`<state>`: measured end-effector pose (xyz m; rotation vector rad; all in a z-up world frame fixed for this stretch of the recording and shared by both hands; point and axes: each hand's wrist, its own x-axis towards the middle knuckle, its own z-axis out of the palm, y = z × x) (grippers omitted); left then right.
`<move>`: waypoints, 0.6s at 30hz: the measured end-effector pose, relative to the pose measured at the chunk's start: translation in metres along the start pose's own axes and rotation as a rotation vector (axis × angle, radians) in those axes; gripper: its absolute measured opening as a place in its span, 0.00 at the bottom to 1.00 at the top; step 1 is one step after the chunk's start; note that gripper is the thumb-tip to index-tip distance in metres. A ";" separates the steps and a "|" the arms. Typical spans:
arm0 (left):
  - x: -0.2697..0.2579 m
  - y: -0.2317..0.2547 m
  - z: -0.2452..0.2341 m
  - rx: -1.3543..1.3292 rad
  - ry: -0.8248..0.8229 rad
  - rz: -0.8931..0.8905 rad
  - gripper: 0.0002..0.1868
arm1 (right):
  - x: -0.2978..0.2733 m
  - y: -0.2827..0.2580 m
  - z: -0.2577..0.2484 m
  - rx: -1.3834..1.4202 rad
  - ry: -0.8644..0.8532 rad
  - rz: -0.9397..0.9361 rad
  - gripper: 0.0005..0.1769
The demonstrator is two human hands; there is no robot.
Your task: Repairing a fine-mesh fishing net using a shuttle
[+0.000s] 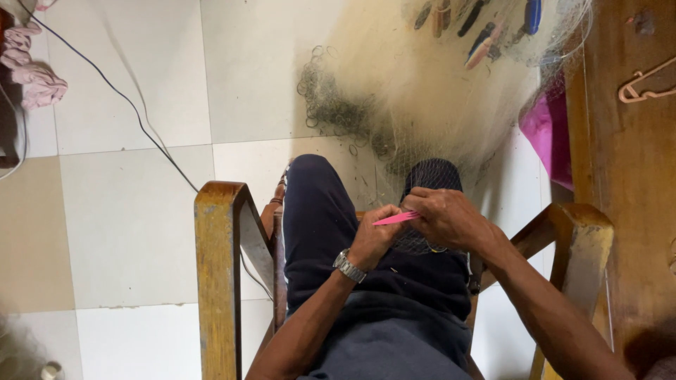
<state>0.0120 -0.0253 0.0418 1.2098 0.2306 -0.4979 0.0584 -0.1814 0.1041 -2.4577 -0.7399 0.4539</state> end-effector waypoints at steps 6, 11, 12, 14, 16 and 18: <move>-0.003 0.008 -0.002 -0.133 -0.026 -0.094 0.03 | 0.002 -0.001 -0.003 -0.014 0.005 -0.008 0.10; -0.007 0.016 -0.005 -0.363 -0.111 -0.331 0.03 | 0.000 -0.001 -0.004 0.218 0.075 0.024 0.09; -0.007 0.009 -0.008 -0.361 -0.112 -0.332 0.03 | -0.006 -0.005 -0.011 0.219 0.077 0.026 0.09; -0.006 -0.004 -0.013 -0.416 -0.154 -0.410 0.01 | -0.016 -0.010 -0.025 0.401 0.210 0.227 0.17; -0.005 -0.012 -0.017 -0.427 -0.153 -0.437 0.02 | -0.028 -0.001 -0.021 0.375 0.260 0.265 0.17; -0.004 -0.016 -0.017 -0.438 -0.155 -0.464 0.03 | -0.039 0.008 -0.012 0.346 0.311 0.303 0.16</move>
